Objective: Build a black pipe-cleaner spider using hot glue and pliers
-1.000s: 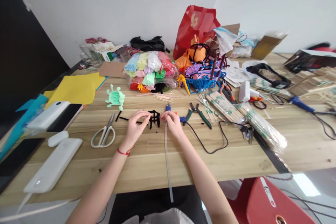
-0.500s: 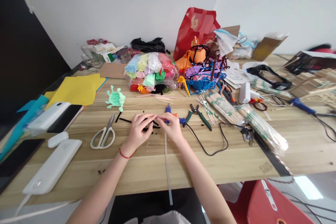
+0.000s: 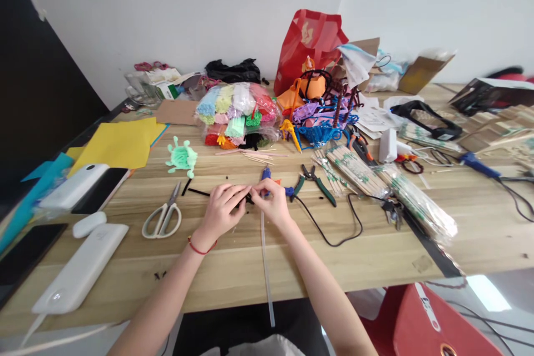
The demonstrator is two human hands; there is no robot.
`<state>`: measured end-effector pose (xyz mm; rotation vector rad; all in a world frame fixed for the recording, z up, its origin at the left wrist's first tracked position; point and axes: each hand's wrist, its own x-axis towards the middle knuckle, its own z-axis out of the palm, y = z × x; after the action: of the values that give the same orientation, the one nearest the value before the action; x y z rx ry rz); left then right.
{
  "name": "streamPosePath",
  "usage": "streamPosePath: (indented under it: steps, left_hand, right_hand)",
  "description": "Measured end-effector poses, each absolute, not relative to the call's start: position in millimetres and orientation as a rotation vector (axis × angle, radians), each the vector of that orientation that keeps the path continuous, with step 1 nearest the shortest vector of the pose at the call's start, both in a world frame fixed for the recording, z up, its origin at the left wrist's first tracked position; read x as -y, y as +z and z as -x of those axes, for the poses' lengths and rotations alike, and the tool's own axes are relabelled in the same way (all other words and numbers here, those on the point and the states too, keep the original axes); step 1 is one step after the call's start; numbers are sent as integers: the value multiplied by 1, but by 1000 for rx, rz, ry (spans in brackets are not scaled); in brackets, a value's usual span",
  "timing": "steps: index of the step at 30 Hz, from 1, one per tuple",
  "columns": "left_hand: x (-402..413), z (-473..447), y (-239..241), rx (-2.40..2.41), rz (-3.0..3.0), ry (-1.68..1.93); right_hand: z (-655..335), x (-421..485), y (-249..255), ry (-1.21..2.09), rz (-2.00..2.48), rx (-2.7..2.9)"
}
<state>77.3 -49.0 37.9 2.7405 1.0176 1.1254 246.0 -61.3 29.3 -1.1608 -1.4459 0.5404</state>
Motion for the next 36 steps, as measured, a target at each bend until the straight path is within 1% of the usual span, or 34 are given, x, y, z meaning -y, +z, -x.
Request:
streamPosePath:
  steps: [6,9,12,16,21,26,27,29,32,34,36]
  left_hand:
    - [48,-81,41,-979,-2491,1144]
    - [46,-81,41,-981,-2385,1210]
    - [43,-80,42,-1027,-2272,1315]
    - [39,-76,43,-1088,-2174,1393]
    - [41,-74,44,-1157,-2291,1209]
    - [42,-74,42,-1165,-2437,1012]
    - [42,-74,42,-1155,-2459,996]
    - [43,-74,42,-1125,-2500,978]
    - [43,-75,41,-1076,-2531,968]
    - [43,-76,39,-1085,-2510,984]
    - [41,-77,37,-1144,-2449,1034]
  right_hand:
    - [-248,61,32,587,1165,1437]
    - [-251,60,32,629,1187,1407]
    - [-260,56,30,653,1242,1291]
    - [-279,48,27,587,1340,1122]
    - [-297,44,25,539,1444,1113]
    - [-301,43,19,516,1538,1272]
    - [-302,43,17,468,1597,1310]
    - [-306,43,14,266,1815,1333]
    - [-318,46,12,-62,2243,1141]
    - [-327,48,13,-77,2464,980]
    - [-336,49,14,35,2591,910]
